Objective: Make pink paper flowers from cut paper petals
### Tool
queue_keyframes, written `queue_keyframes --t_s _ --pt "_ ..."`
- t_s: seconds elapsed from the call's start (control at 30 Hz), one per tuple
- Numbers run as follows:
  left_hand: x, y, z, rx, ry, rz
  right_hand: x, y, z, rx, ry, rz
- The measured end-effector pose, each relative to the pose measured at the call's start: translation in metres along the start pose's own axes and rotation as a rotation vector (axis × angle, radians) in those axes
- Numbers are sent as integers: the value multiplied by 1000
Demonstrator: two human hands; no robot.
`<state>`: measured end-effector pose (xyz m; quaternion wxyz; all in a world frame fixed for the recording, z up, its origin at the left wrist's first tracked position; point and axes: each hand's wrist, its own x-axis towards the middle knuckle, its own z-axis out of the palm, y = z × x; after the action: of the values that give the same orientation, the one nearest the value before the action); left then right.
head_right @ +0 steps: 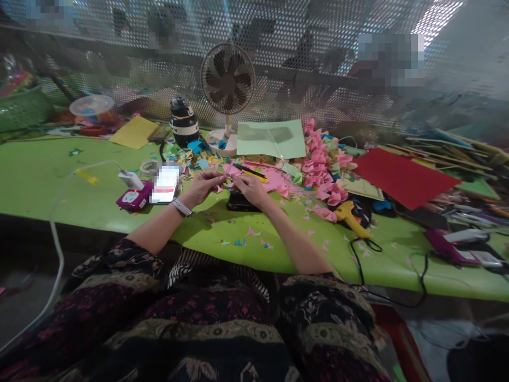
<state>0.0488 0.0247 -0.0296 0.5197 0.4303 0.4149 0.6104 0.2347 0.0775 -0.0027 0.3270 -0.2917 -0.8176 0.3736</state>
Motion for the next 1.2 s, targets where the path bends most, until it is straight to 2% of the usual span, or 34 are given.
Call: queue_keyframes --t_s 0.5,0.83,0.97,1.2 --pt "-1 0 1 -21 -11 -13 0 2 1 -33 -36 0" --pt "0 4 4 -18 111 88 -3 4 8 -87 116 -85" --pt "0 2 4 -33 94 141 -1 9 10 -82 102 -86" --pt "-1 0 3 -27 86 122 1 14 8 -22 74 -96"
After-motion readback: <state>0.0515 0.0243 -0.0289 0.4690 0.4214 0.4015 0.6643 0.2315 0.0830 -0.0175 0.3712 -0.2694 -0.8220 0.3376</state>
